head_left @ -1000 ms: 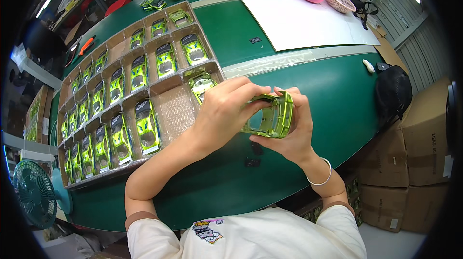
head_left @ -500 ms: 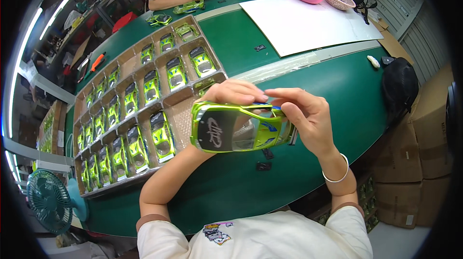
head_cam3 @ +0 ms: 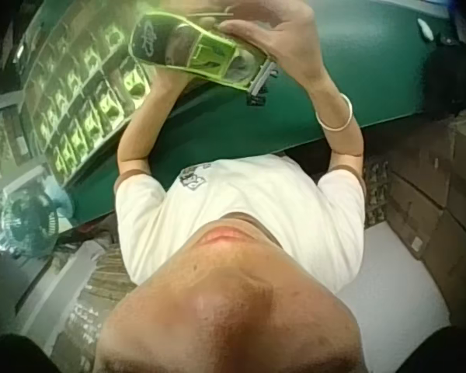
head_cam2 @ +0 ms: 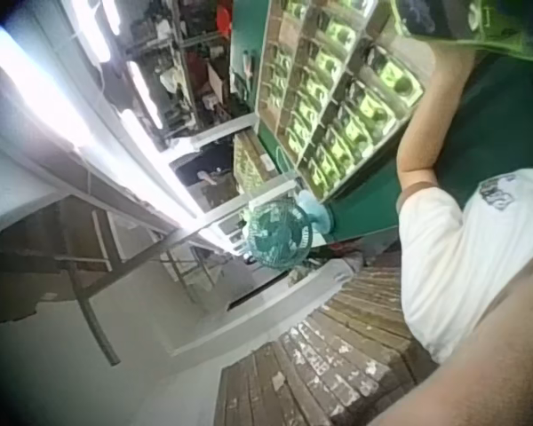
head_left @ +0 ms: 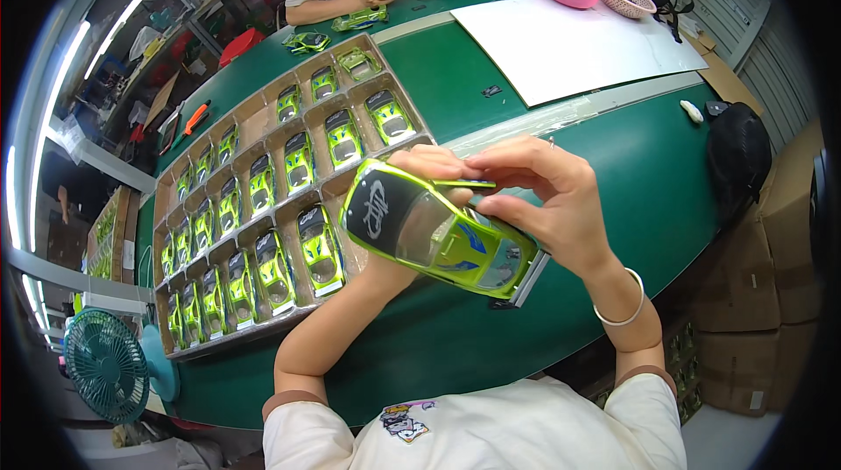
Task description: The person assembles small green toy cars at a workbench. They pick up car bodies and small black parts, attach the parts to the bodies, and place the completed units into a cardboard tray. The person repeats this process for multiple cars throughout the clip.
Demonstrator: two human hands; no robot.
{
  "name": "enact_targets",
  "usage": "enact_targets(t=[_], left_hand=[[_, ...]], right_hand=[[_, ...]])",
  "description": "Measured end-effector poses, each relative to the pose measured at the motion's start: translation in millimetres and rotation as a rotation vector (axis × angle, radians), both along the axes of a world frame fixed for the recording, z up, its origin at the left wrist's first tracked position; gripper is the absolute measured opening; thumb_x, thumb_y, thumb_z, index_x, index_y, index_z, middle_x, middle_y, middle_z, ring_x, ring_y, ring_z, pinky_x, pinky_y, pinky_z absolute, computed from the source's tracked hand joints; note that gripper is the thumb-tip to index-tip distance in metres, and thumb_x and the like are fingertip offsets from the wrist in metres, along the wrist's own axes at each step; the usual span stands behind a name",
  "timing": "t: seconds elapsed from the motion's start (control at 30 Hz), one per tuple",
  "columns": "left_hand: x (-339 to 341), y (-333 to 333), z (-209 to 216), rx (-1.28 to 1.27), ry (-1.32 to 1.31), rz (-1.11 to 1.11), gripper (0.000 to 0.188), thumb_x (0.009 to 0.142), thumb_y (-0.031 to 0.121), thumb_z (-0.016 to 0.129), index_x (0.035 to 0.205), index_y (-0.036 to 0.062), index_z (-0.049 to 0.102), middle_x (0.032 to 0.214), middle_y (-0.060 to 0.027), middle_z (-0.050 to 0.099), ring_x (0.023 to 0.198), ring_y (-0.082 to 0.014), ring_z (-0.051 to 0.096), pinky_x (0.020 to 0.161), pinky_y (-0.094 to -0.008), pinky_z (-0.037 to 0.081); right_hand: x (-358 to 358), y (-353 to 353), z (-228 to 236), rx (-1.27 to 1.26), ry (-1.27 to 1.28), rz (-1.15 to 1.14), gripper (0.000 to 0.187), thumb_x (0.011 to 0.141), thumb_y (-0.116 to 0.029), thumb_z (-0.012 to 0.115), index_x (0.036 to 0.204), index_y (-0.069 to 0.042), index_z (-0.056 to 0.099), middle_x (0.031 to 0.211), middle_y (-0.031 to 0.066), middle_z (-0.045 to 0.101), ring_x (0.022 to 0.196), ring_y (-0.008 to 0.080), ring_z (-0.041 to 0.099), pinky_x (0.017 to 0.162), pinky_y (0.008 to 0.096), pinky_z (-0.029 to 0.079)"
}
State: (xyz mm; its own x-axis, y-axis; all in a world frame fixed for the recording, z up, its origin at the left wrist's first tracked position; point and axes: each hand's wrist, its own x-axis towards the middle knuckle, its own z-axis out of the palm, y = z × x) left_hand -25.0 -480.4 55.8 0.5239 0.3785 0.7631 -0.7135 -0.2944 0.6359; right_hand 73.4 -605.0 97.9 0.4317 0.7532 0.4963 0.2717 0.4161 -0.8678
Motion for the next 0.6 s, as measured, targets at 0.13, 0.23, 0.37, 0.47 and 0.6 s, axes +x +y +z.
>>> enact_targets(t=[0.13, 0.23, 0.37, 0.47, 0.6], left_hand=[[-5.7, -8.5, 0.5, -0.111, 0.069, -0.018, 0.021, 0.072, 0.003, 0.071, 0.087, 0.0063, 0.057, 0.085, -0.0059, 0.056, 0.081, -0.0171, 0.055, 0.070, -0.0268, 0.045], [2.5, -1.4, -10.3, -0.035, -0.020, -0.106, 0.022, 0.071, 0.003, 0.072, 0.087, 0.0059, 0.057, 0.083, -0.0055, 0.055, 0.078, -0.0163, 0.054, 0.068, -0.0260, 0.044], [3.9, -8.1, -9.5, -0.094, -0.008, -0.145, 0.021, 0.070, 0.002, 0.072, 0.086, 0.0053, 0.059, 0.081, -0.0042, 0.055, 0.077, -0.0162, 0.053, 0.067, -0.0268, 0.044], [6.0, -8.2, -14.4, -0.096, 0.003, -0.157, 0.020, 0.071, 0.003, 0.072, 0.087, 0.0036, 0.061, 0.083, -0.0060, 0.057, 0.080, -0.0174, 0.054, 0.070, -0.0277, 0.044], [6.4, -6.7, -13.3, -0.070, 0.028, -0.184, 0.019, 0.072, 0.004, 0.070, 0.089, 0.0021, 0.062, 0.087, -0.0081, 0.058, 0.083, -0.0192, 0.055, 0.073, -0.0289, 0.045]], right_hand=[[1.6, 4.4, -14.4, 0.151, -0.170, -0.101, 0.019, 0.064, 0.003, 0.073, 0.081, -0.003, 0.068, 0.077, 0.0080, 0.065, 0.071, 0.0142, 0.064, 0.065, 0.0226, 0.051], [4.1, 0.5, -17.3, 0.180, -0.276, -0.136, 0.017, 0.063, 0.002, 0.074, 0.078, -0.004, 0.068, 0.071, 0.0070, 0.065, 0.065, 0.0137, 0.062, 0.058, 0.0217, 0.048], [2.6, -4.0, -21.4, 0.165, -0.303, -0.202, 0.017, 0.062, 0.001, 0.075, 0.076, -0.004, 0.067, 0.067, 0.0067, 0.063, 0.060, 0.0133, 0.060, 0.053, 0.0222, 0.045], [3.8, -5.6, -23.9, 0.177, -0.318, -0.235, 0.018, 0.061, 0.001, 0.075, 0.076, -0.004, 0.067, 0.066, 0.0064, 0.062, 0.058, 0.0131, 0.060, 0.052, 0.0225, 0.045], [4.1, -7.4, -22.4, 0.201, -0.303, -0.251, 0.018, 0.061, 0.002, 0.075, 0.076, -0.004, 0.066, 0.066, 0.0062, 0.062, 0.058, 0.0135, 0.059, 0.052, 0.0225, 0.045]])
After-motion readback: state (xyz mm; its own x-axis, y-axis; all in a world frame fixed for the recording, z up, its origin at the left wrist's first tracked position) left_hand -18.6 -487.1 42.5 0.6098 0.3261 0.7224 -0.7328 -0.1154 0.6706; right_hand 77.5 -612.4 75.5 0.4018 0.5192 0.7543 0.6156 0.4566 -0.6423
